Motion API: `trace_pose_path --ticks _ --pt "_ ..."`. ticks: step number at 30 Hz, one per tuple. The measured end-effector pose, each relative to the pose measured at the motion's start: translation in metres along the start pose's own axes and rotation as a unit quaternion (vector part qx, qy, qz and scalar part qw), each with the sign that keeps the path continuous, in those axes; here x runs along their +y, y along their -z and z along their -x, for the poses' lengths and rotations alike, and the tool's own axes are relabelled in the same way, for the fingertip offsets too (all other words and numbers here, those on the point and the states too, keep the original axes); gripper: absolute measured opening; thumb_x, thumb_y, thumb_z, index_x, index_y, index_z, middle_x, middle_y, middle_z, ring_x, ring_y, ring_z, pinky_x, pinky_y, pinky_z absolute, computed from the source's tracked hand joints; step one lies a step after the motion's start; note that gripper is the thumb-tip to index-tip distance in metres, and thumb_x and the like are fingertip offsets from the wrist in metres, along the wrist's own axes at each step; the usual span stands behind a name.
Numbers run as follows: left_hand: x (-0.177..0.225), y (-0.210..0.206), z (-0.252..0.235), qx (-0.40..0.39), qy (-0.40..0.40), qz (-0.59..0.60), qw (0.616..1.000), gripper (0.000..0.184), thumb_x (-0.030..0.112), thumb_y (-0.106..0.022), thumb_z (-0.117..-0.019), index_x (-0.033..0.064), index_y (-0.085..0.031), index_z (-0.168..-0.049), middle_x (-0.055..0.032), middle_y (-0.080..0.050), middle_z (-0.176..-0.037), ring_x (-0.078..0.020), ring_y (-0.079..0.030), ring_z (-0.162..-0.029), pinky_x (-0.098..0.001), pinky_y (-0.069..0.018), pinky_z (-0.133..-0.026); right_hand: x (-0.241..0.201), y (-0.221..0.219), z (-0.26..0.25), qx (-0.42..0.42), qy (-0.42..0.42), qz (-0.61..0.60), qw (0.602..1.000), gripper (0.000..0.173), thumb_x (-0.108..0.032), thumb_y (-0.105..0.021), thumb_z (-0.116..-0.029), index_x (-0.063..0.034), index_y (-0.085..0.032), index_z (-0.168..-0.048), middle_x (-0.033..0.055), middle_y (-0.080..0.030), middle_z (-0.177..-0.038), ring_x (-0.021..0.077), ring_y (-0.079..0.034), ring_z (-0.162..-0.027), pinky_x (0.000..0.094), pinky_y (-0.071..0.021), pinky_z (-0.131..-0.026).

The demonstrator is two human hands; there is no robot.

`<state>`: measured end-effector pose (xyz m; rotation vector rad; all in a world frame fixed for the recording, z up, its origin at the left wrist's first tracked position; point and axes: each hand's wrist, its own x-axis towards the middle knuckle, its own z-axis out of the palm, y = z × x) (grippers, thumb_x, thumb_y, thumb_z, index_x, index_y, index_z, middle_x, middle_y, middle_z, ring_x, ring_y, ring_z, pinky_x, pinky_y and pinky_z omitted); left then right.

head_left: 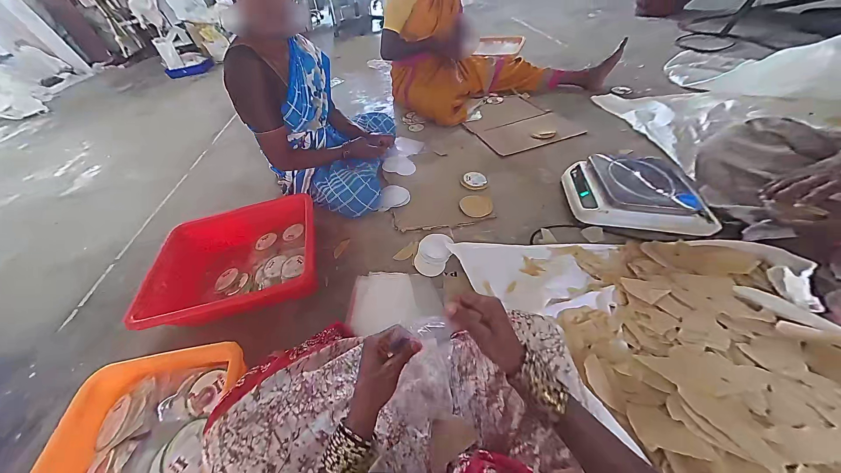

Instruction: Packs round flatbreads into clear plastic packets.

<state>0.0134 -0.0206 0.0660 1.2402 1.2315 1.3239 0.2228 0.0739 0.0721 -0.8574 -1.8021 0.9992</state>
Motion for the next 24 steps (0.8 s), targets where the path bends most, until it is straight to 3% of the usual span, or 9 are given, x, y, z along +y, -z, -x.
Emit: trace_pose_path --ticks 2,5,7,9,12,15,18,20,24 --pt "-0.022 0.010 -0.018 0.046 -0.004 -0.027 0.999 0.013 0.012 -0.066 -0.0937 0.0069 -0.071 -0.083 0.0098 -0.063 -0.068 0.0037 -0.055 -0.059 -0.0159 -0.0486 -0.060 0.032 0.007 -0.031 0.026 -0.087 0.032 0.995 0.033 -0.029 -0.058 -0.1014 0.0003 -0.070 -0.096 0.0028 -0.070 -0.082 0.0057 -0.066 -0.076 0.0281 -0.0566 -0.073" --pt "-0.054 0.019 -0.034 0.113 0.026 -0.002 0.993 0.013 0.005 -0.061 -0.0953 0.0026 -0.071 -0.088 0.0043 -0.068 -0.073 -0.0011 -0.062 -0.064 -0.0193 -0.0539 -0.066 0.087 0.013 -0.082 0.018 -0.158 0.173 0.972 0.028 -0.024 -0.060 -0.1016 0.0007 -0.072 -0.104 0.0131 -0.072 -0.089 0.0211 -0.069 -0.081 0.0417 -0.0556 -0.079" --pt "-0.065 0.018 -0.039 0.144 0.070 0.038 0.986 0.011 0.001 -0.060 -0.0960 -0.0007 -0.070 -0.095 -0.0004 -0.070 -0.079 -0.0057 -0.065 -0.070 -0.0225 -0.0557 -0.071 0.112 0.011 -0.112 -0.054 -0.197 0.251 0.946 0.027 -0.019 -0.058 -0.1029 0.0019 -0.071 -0.114 0.0204 -0.072 -0.107 0.0326 -0.069 -0.102 0.0505 -0.0511 -0.095" --pt "-0.070 0.015 -0.042 0.152 0.099 0.072 0.981 0.011 -0.001 -0.060 -0.0961 -0.0025 -0.070 -0.099 -0.0033 -0.071 -0.083 -0.0089 -0.066 -0.073 -0.0246 -0.0569 -0.073 0.138 0.003 -0.137 -0.147 -0.223 0.319 0.909 0.036 -0.021 -0.058 -0.1037 0.0015 -0.065 -0.130 0.0232 -0.065 -0.130 0.0380 -0.061 -0.124 0.0533 -0.0438 -0.109" --pt "-0.073 0.013 -0.044 0.137 0.106 0.080 0.982 0.012 -0.002 -0.059 -0.0943 -0.0020 -0.071 -0.098 -0.0027 -0.071 -0.084 -0.0083 -0.066 -0.074 -0.0247 -0.0573 -0.073 0.175 -0.012 -0.160 -0.216 -0.264 0.379 0.860 0.059 -0.028 -0.069 -0.0971 0.0047 -0.053 -0.143 0.0276 -0.050 -0.149 0.0447 -0.043 -0.141 0.0585 -0.0366 -0.115" --pt "-0.073 0.013 -0.044 0.140 0.117 0.104 0.978 0.012 -0.003 -0.059 -0.0935 -0.0015 -0.071 -0.097 -0.0030 -0.071 -0.084 -0.0083 -0.066 -0.073 -0.0240 -0.0570 -0.072 0.188 -0.022 -0.166 -0.218 -0.278 0.410 0.841 0.054 -0.031 -0.067 -0.0985 0.0078 -0.058 -0.135 0.0305 -0.053 -0.143 0.0478 -0.047 -0.137 0.0615 -0.0389 -0.111" --pt "-0.073 0.011 -0.044 0.143 0.128 0.119 0.974 0.013 -0.004 -0.059 -0.0933 -0.0018 -0.071 -0.097 -0.0040 -0.072 -0.084 -0.0093 -0.066 -0.072 -0.0241 -0.0568 -0.070 0.180 -0.026 -0.166 -0.237 -0.266 0.449 0.819 0.037 -0.022 -0.048 -0.1060 0.0066 -0.065 -0.123 0.0286 -0.062 -0.131 0.0454 -0.058 -0.126 0.0611 -0.0456 -0.103" --pt "-0.072 0.010 -0.046 0.144 0.141 0.118 0.972 0.013 -0.005 -0.059 -0.0932 -0.0019 -0.071 -0.097 -0.0036 -0.072 -0.083 -0.0087 -0.066 -0.071 -0.0234 -0.0569 -0.070 0.171 -0.024 -0.168 -0.230 -0.279 0.456 0.813 0.035 -0.017 -0.042 -0.1074 0.0046 -0.065 -0.123 0.0267 -0.064 -0.128 0.0431 -0.060 -0.123 0.0603 -0.0463 -0.101" --pt "-0.071 0.010 -0.044 0.147 0.141 0.117 0.972 0.012 -0.004 -0.060 -0.0930 -0.0016 -0.072 -0.097 -0.0038 -0.072 -0.083 -0.0088 -0.067 -0.072 -0.0234 -0.0573 -0.071 0.169 -0.013 -0.168 -0.138 -0.292 0.375 0.869 0.032 -0.021 -0.053 -0.1050 0.0026 -0.071 -0.117 0.0253 -0.070 -0.118 0.0414 -0.064 -0.118 0.0585 -0.0445 -0.105"
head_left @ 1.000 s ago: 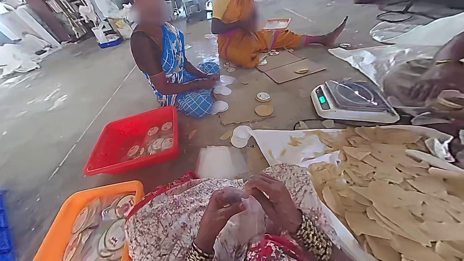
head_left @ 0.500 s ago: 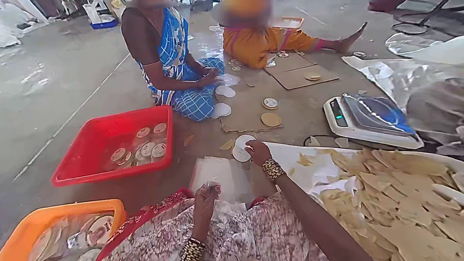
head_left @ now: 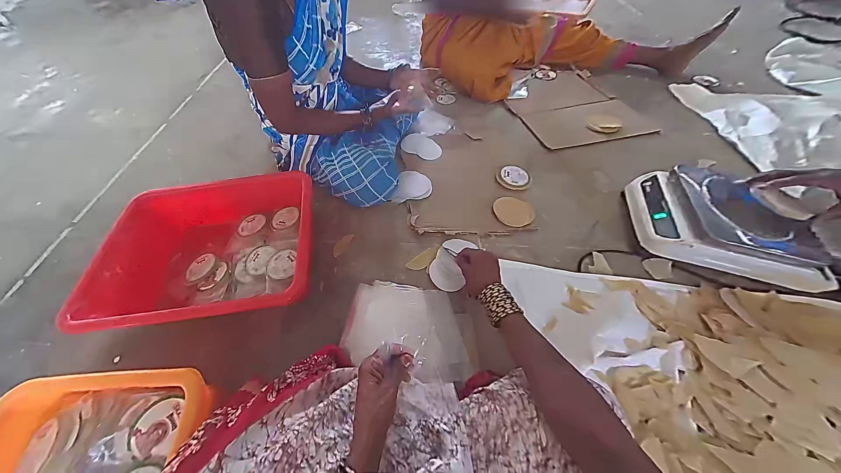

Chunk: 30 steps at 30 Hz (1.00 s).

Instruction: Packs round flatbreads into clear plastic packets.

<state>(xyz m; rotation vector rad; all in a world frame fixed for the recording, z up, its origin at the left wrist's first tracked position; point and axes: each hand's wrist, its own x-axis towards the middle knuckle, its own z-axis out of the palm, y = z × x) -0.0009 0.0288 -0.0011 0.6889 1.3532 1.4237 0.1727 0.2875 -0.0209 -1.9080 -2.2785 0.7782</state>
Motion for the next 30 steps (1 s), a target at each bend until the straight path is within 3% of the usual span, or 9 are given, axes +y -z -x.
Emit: trace_pose_path --ticks 5,9,11,14,18,21,24,27,30 --pt "0.000 0.000 0.000 0.002 -0.002 0.003 1.000 0.013 -0.004 -0.060 -0.0931 -0.0016 -0.072 -0.097 -0.0038 -0.072 -0.084 -0.0085 -0.067 -0.072 -0.0230 -0.0571 -0.070 0.017 0.010 -0.002 0.085 -0.029 -0.169 0.982 0.032 -0.031 -0.070 -0.0973 -0.0003 -0.075 -0.103 0.0204 -0.073 -0.101 0.0347 -0.068 -0.099 0.0571 -0.0486 -0.095" --pt "0.000 0.000 0.001 0.002 0.001 0.014 1.000 0.014 -0.005 -0.060 -0.0926 -0.0008 -0.072 -0.097 -0.0028 -0.073 -0.082 -0.0075 -0.067 -0.071 -0.0222 -0.0570 -0.070 0.031 0.014 -0.006 0.208 -0.041 -0.355 0.910 0.021 -0.016 -0.073 -0.0936 0.0048 -0.072 -0.098 0.0140 -0.072 -0.088 0.0189 -0.068 -0.077 0.0397 -0.0577 -0.076" --pt "-0.001 0.000 0.000 0.006 0.003 0.021 1.000 0.014 -0.005 -0.060 -0.0922 -0.0006 -0.072 -0.097 -0.0023 -0.073 -0.083 -0.0070 -0.066 -0.071 -0.0217 -0.0564 -0.069 0.037 0.029 -0.016 0.263 -0.064 -0.435 0.859 0.020 -0.010 -0.074 -0.0919 0.0073 -0.069 -0.101 0.0140 -0.070 -0.088 0.0175 -0.067 -0.073 0.0367 -0.0587 -0.071" --pt "-0.002 -0.001 0.001 0.008 0.014 0.023 1.000 0.014 -0.006 -0.060 -0.0912 0.0001 -0.072 -0.096 -0.0011 -0.073 -0.082 -0.0066 -0.067 -0.071 -0.0220 -0.0572 -0.069 0.055 0.057 -0.045 0.323 -0.123 -0.454 0.821 0.028 -0.009 -0.074 -0.0926 0.0079 -0.065 -0.112 0.0195 -0.068 -0.099 0.0227 -0.068 -0.080 0.0398 -0.0589 -0.074" --pt "0.000 -0.001 0.001 0.006 0.028 0.019 0.999 0.015 -0.006 -0.060 -0.0925 0.0010 -0.071 -0.098 0.0005 -0.073 -0.082 -0.0064 -0.068 -0.072 -0.0230 -0.0578 -0.070 0.084 0.081 -0.087 0.301 -0.231 -0.323 0.867 0.052 -0.013 -0.077 -0.0896 0.0035 -0.057 -0.135 0.0270 -0.067 -0.121 0.0373 -0.066 -0.111 0.0522 -0.0514 -0.096" --pt "0.000 -0.001 0.002 0.004 0.034 0.022 0.999 0.018 -0.007 -0.058 -0.0936 0.0034 -0.071 -0.099 0.0027 -0.074 -0.083 -0.0054 -0.068 -0.073 -0.0232 -0.0581 -0.072 0.098 0.083 -0.109 0.206 -0.260 -0.145 0.932 0.081 -0.031 -0.078 -0.0897 0.0050 -0.039 -0.151 0.0348 -0.042 -0.151 0.0516 -0.037 -0.143 0.0661 -0.0361 -0.111" --pt "-0.005 0.002 -0.001 -0.013 0.022 0.020 0.999 0.019 -0.006 -0.058 -0.0952 0.0057 -0.072 -0.100 0.0042 -0.074 -0.085 -0.0046 -0.068 -0.075 -0.0230 -0.0585 -0.073 0.107 0.072 -0.134 0.165 -0.162 -0.058 0.971 0.086 -0.046 -0.076 -0.0903 -0.0016 -0.040 -0.155 0.0337 -0.033 -0.158 0.0557 -0.027 -0.147 0.0765 -0.0289 -0.109" --pt "-0.007 0.003 -0.001 -0.024 0.025 0.022 0.999 0.019 -0.005 -0.058 -0.0961 0.0067 -0.072 -0.101 0.0045 -0.073 -0.085 -0.0047 -0.068 -0.075 -0.0233 -0.0583 -0.073 0.110 0.060 -0.151 0.082 -0.125 0.014 0.989 0.090 -0.063 -0.069 -0.0893 -0.0189 -0.036 -0.160 0.0277 -0.023 -0.166 0.0540 -0.017 -0.152 0.0795 -0.0186 -0.111" --pt "-0.008 0.005 -0.002 -0.038 0.020 0.026 0.999 0.018 -0.002 -0.057 -0.0978 0.0062 -0.073 -0.102 0.0039 -0.072 -0.084 -0.0050 -0.067 -0.075 -0.0237 -0.0573 -0.074 0.117 0.054 -0.150 0.097 -0.096 0.026 0.990 0.076 -0.059 -0.066 -0.0935 -0.0190 -0.046 -0.155 0.0297 -0.032 -0.161 0.0575 -0.026 -0.147 0.0837 -0.0244 -0.104"
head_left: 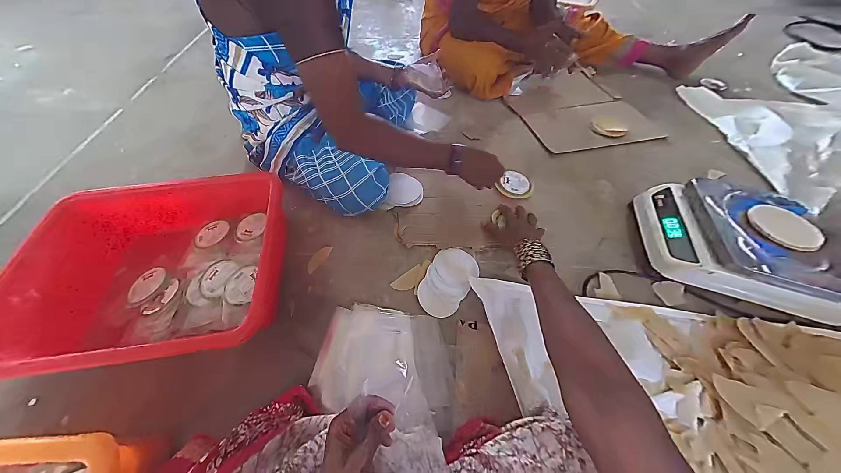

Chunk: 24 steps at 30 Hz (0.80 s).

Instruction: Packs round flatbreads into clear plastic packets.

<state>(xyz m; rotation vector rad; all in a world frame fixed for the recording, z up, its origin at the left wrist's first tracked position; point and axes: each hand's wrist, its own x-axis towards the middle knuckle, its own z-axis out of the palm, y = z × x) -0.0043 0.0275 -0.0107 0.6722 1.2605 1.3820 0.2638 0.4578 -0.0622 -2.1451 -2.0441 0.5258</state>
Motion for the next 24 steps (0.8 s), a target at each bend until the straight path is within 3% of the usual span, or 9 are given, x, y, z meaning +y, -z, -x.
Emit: trace_pose_path --ticks 4,7,11,13,15,19,24 --pt "-0.002 0.001 0.000 -0.005 -0.005 0.001 1.000 0.018 -0.002 -0.056 -0.0973 0.0056 -0.072 -0.102 0.0038 -0.072 -0.085 -0.0047 -0.067 -0.075 -0.0240 -0.0573 -0.074 -0.005 0.019 0.023 -0.024 -0.028 0.005 0.999 0.070 -0.043 -0.070 -0.0949 -0.0045 -0.049 -0.150 0.0362 -0.041 -0.150 0.0606 -0.038 -0.137 0.0790 -0.0353 -0.100" --pt "0.000 0.000 0.001 -0.003 -0.003 -0.007 1.000 0.017 -0.003 -0.056 -0.0965 0.0031 -0.071 -0.101 0.0023 -0.071 -0.083 -0.0057 -0.066 -0.074 -0.0243 -0.0567 -0.073 0.001 0.029 0.036 -0.046 -0.052 0.049 0.996 0.072 -0.043 -0.071 -0.0938 0.0021 -0.050 -0.146 0.0371 -0.050 -0.142 0.0563 -0.050 -0.129 0.0717 -0.0422 -0.100" --pt "0.001 -0.002 0.003 0.012 0.002 0.005 1.000 0.017 -0.004 -0.056 -0.0948 0.0022 -0.071 -0.100 0.0009 -0.072 -0.082 -0.0065 -0.066 -0.072 -0.0248 -0.0571 -0.072 0.015 0.047 0.042 -0.052 -0.072 0.039 0.995 0.054 -0.041 -0.051 -0.1044 0.0004 -0.058 -0.139 0.0316 -0.061 -0.133 0.0483 -0.057 -0.127 0.0673 -0.0424 -0.103" --pt "0.000 -0.003 0.002 0.012 0.000 0.006 1.000 0.017 -0.005 -0.056 -0.0945 0.0018 -0.071 -0.100 0.0008 -0.072 -0.082 -0.0067 -0.066 -0.072 -0.0247 -0.0571 -0.071 0.028 0.056 0.042 -0.051 -0.064 0.003 0.997 0.053 -0.041 -0.039 -0.1093 0.0005 -0.064 -0.131 0.0299 -0.063 -0.131 0.0465 -0.057 -0.128 0.0664 -0.0404 -0.105" --pt "0.000 -0.003 0.001 0.010 0.000 0.002 1.000 0.016 -0.004 -0.057 -0.0940 0.0014 -0.071 -0.099 0.0006 -0.072 -0.082 -0.0069 -0.067 -0.072 -0.0245 -0.0576 -0.071 0.033 0.064 0.045 -0.062 -0.059 -0.028 0.996 0.054 -0.039 -0.036 -0.1107 0.0028 -0.066 -0.128 0.0313 -0.063 -0.130 0.0466 -0.057 -0.127 0.0656 -0.0393 -0.105" --pt "0.000 -0.003 0.001 0.008 0.003 -0.012 1.000 0.016 -0.004 -0.057 -0.0939 0.0011 -0.071 -0.099 -0.0002 -0.072 -0.083 -0.0076 -0.067 -0.072 -0.0255 -0.0580 -0.072 0.024 0.059 0.045 -0.094 -0.029 0.051 0.994 0.049 -0.034 -0.038 -0.1100 0.0034 -0.064 -0.128 0.0319 -0.063 -0.128 0.0476 -0.059 -0.124 0.0663 -0.0426 -0.103" --pt "-0.002 -0.002 0.000 0.011 0.004 0.001 1.000 0.016 -0.005 -0.057 -0.0934 0.0005 -0.071 -0.099 -0.0010 -0.073 -0.082 -0.0079 -0.067 -0.071 -0.0251 -0.0582 -0.071 0.007 0.055 0.054 -0.034 -0.084 0.082 0.993 0.050 -0.024 -0.043 -0.1072 0.0064 -0.043 -0.147 0.0360 -0.059 -0.130 0.0501 -0.059 -0.124 0.0637 -0.0470 -0.100"
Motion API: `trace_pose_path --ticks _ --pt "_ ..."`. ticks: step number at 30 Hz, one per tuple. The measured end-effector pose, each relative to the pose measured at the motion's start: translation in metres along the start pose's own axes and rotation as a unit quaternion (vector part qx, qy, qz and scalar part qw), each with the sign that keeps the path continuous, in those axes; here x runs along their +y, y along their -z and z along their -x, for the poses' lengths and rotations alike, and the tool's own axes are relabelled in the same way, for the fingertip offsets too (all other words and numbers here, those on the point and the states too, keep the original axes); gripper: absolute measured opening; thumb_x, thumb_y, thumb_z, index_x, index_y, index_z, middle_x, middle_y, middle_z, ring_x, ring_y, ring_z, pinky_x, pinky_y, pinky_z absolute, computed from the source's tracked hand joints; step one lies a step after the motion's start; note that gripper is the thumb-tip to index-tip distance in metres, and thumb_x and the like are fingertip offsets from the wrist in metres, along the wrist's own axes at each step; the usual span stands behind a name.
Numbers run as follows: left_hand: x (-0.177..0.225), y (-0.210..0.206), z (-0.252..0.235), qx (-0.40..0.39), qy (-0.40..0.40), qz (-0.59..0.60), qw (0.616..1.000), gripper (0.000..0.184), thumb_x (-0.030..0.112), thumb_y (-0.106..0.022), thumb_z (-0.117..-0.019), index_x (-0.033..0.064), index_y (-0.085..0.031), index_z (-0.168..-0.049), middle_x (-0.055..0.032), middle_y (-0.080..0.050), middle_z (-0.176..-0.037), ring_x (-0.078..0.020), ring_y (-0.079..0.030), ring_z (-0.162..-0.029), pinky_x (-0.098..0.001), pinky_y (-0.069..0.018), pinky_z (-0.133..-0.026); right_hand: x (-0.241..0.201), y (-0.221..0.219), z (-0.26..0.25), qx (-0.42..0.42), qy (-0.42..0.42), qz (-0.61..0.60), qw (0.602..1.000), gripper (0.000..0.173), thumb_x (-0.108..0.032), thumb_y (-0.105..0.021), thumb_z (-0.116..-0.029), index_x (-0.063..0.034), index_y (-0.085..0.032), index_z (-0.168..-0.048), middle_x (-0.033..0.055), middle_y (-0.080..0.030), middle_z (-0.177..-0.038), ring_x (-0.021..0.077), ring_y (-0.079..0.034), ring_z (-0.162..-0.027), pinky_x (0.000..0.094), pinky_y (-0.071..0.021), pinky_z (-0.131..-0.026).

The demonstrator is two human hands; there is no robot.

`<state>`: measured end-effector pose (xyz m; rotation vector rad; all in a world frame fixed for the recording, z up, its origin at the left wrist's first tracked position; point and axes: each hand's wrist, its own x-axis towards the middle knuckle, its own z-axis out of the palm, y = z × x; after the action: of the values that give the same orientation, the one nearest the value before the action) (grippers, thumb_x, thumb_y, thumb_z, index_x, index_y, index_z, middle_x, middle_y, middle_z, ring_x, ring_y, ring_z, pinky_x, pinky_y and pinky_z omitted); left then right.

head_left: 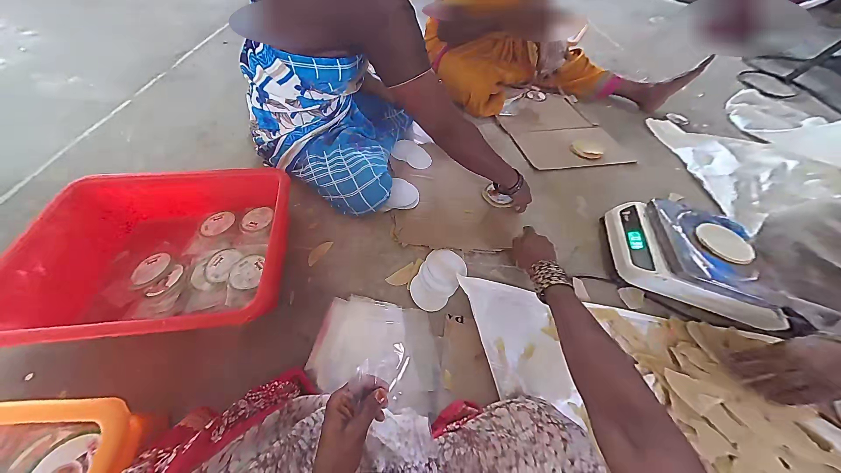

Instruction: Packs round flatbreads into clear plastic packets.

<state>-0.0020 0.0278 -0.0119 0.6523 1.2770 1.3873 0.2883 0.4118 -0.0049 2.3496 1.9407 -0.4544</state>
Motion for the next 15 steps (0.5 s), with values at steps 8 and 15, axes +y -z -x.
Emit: trace_pose_path --ticks 8,15 --pt "0.000 -0.002 0.001 0.006 0.001 -0.017 1.000 0.014 -0.002 -0.059 -0.0925 0.0004 -0.071 -0.098 -0.0012 -0.073 -0.082 -0.0081 -0.068 -0.072 -0.0243 -0.0584 -0.071 0.007 0.005 0.015 0.017 -0.030 0.025 0.999 0.062 -0.012 -0.060 -0.0972 0.0079 -0.033 -0.150 0.0382 -0.059 -0.127 0.0533 -0.060 -0.120 0.0656 -0.0477 -0.097" --pt "0.001 -0.003 0.000 0.003 -0.035 -0.044 0.998 0.013 0.000 -0.058 -0.0934 0.0002 -0.070 -0.098 0.0007 -0.071 -0.081 -0.0064 -0.066 -0.070 -0.0224 -0.0572 -0.069 0.089 0.058 0.084 0.098 0.008 -0.252 0.963 0.044 -0.006 -0.061 -0.0952 0.0044 -0.056 -0.137 0.0331 -0.065 -0.119 0.0453 -0.063 -0.110 0.0613 -0.0471 -0.096"
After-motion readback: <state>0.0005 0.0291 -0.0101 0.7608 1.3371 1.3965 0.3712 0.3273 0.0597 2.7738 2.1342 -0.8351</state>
